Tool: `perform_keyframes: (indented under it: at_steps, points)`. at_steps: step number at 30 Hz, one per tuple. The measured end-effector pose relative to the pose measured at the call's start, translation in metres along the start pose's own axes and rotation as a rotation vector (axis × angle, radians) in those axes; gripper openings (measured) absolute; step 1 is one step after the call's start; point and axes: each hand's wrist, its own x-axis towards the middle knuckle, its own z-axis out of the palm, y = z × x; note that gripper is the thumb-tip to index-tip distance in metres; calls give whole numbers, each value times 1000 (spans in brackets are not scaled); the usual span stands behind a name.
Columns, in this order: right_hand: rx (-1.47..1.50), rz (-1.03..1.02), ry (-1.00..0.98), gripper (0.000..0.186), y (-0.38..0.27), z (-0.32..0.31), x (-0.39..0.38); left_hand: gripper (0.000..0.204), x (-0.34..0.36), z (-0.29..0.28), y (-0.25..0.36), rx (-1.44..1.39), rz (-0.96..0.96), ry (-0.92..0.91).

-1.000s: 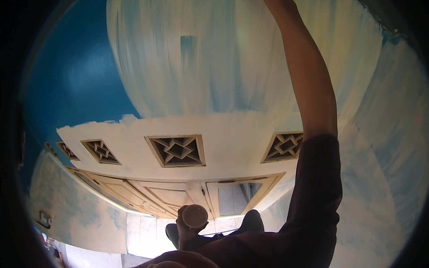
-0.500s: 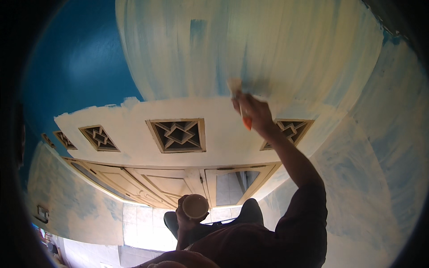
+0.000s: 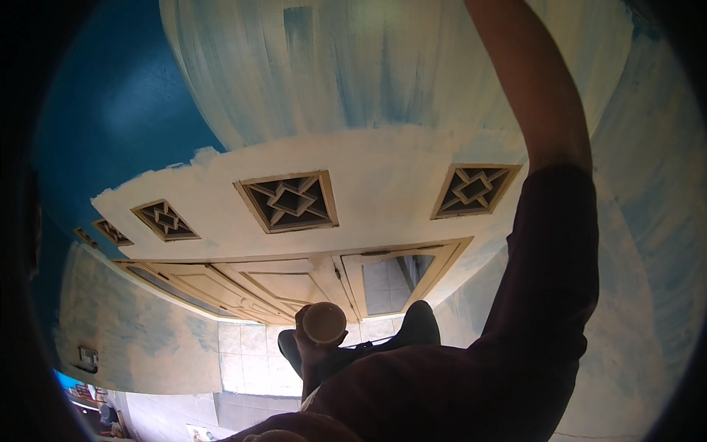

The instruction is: The person paints a ceiling with a brush, applying light blue paint over a white surface. They repeatedly dip the brush into a small container and apply paint in long strokes, working around decorative ceiling vents.

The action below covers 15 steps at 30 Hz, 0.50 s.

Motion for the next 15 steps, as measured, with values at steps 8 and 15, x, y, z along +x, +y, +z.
perform_keyframes:
  at_steps: [8, 15]
  points:
    - [1153, 1382, -531, 34, -143, -37, -338, 88, 0, -5, -5, 81, -32, -42]
    - [1099, 769, -171, 28, -106, -63, -266, 78, 0, -9, -17, 31, 28, -31]
